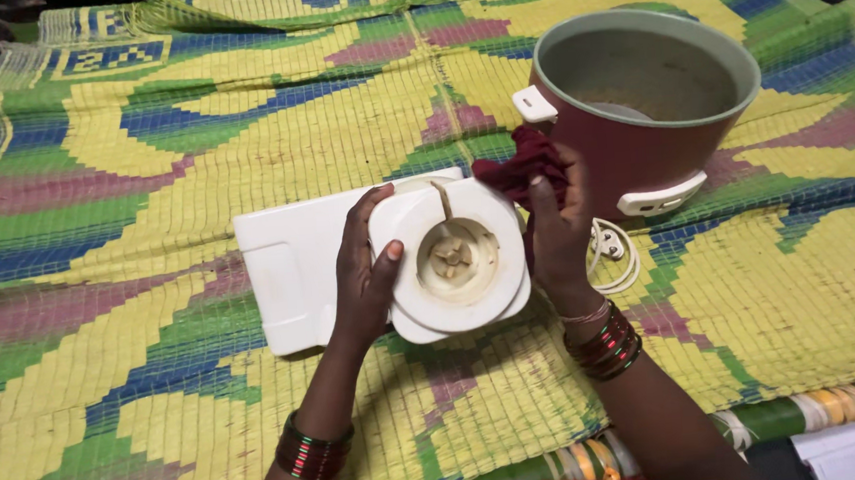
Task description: The person cleans the exterior and interior of a white blender jar using a maroon cloth and a small yellow-handled tool. They wipe the outside, then scrub the inside around the blade assembly, and finally wipe the lid area.
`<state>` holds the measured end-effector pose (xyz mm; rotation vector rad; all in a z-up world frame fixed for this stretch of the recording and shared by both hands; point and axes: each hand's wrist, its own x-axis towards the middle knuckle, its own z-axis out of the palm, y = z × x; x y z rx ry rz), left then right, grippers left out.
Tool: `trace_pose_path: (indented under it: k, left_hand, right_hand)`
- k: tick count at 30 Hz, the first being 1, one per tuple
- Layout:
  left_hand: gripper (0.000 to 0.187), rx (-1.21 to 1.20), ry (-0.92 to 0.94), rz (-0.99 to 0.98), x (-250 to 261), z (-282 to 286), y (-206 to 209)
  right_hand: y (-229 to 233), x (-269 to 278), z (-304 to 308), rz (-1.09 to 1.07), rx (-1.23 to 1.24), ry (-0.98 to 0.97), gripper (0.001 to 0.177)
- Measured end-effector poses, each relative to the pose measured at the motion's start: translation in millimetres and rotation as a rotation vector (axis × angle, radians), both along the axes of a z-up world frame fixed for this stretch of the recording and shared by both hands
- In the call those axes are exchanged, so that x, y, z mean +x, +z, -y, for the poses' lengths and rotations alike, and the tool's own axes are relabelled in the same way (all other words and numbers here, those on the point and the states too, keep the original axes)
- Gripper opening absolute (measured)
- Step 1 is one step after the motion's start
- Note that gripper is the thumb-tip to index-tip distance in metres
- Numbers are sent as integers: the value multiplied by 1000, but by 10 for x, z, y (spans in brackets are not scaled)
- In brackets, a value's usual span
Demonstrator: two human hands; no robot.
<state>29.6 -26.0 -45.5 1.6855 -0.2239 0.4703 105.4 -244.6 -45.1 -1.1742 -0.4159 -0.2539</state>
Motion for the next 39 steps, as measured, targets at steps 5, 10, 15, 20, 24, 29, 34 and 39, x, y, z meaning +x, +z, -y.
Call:
trace_pose_path:
  k: [5, 10, 15, 20, 24, 29, 34, 39]
  left_hand:
    - [68, 17, 2, -1, -14, -6, 16]
    - [70, -15, 13, -7, 32, 15, 3]
    - [70, 7, 25, 8, 29, 18, -15]
    - [71, 24, 72, 10, 7, 62, -19]
    - [70, 38, 77, 40, -34, 110, -28]
    - [71, 23, 51, 42, -39, 93, -41]
    - [69, 80, 49, 8, -22, 83, -20]
    - [70, 74, 68, 0, -10, 58, 1]
  right_hand:
    - [109, -26, -3, 156, -469, -197, 35]
    - [157, -65, 5, 241, -569, -208, 26]
    - [138, -11, 151, 302, -682, -330, 21]
    - [234, -21, 151, 378, -908, -491, 19]
    - [347, -268, -134, 419, -990, -417, 32]
    - [492, -358, -122, 602, -1080, -217, 48]
    - [395, -153, 19, 483, -869, -298, 21]
    - [310, -64, 129, 442, -765, -321, 11]
